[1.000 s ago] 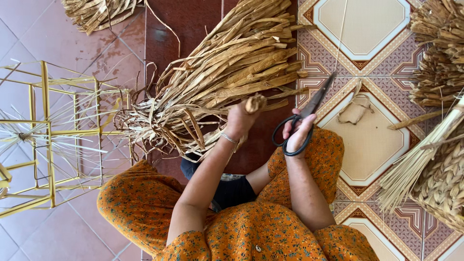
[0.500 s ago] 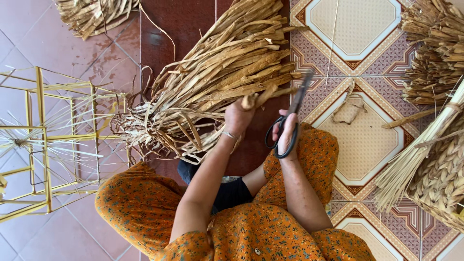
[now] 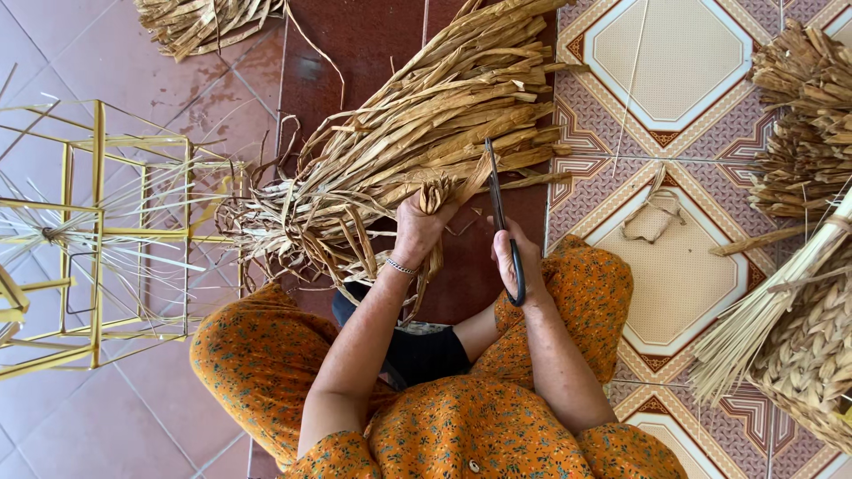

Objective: The person sits on the floor and uses shears to trim the ends of a bundle of dried plant material. They repeatedly adjust the bundle and cut the ends to even them out, with cut pieces falling onto the floor.

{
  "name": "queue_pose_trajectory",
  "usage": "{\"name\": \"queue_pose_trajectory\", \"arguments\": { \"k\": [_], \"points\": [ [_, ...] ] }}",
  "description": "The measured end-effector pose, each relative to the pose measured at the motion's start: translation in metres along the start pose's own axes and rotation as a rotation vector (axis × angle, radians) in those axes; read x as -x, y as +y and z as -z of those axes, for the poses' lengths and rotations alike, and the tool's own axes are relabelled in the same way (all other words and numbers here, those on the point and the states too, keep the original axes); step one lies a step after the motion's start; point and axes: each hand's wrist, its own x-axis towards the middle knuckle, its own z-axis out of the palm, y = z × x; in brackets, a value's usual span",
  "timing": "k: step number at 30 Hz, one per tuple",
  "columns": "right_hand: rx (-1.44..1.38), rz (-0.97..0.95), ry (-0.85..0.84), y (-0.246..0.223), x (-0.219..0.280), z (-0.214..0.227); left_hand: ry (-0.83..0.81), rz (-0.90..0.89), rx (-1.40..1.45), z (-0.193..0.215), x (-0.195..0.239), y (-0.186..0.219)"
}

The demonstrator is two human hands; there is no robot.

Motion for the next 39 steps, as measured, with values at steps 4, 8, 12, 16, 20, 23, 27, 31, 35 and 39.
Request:
{"name": "queue_pose_trajectory", "arguments": {
  "k": [4,8,12,16,20,23,27,31,35,39],
  "points": [
    [-0.023,-0.066,-0.004,-0.002,0.001,-0.001,-0.021,0.024,-0.007,0.005,0.000,-0.002],
    [0.143,-0.028,0.016,-0.007,0.002,0.001,0.033,-0.106,0.031,0.003,-0.005,0.002],
    [0.243,0.039,0.000,-0.010,0.008,-0.007,0.189,-0.352,-0.176,-0.005,-0.007,0.005],
    [0.276,0.090,0.002,-0.009,0.008,-0.010,0.000,-0.122,0.210,-0.011,-0.016,0.003],
    [0.211,0.166,0.024,0.002,0.014,-0.016,-0.017,-0.069,0.303,-0.011,-0.013,-0.008],
    [0.122,0.107,0.041,0.012,0.009,-0.019,-0.064,0.105,0.500,-0.009,-0.011,-0.010],
    [0.395,-0.133,0.070,0.020,-0.018,-0.019,-0.043,0.043,0.551,0.018,-0.005,-0.002],
    [0.602,-0.156,0.056,0.028,-0.038,-0.028,0.009,-0.117,0.388,0.067,0.004,0.015],
    [0.702,-0.100,0.026,0.039,-0.043,-0.041,0.052,-0.104,0.410,0.114,0.011,0.050],
    [0.811,-0.120,-0.067,0.038,-0.039,-0.037,0.125,-0.252,0.417,0.171,0.038,0.094]
  ]
}}
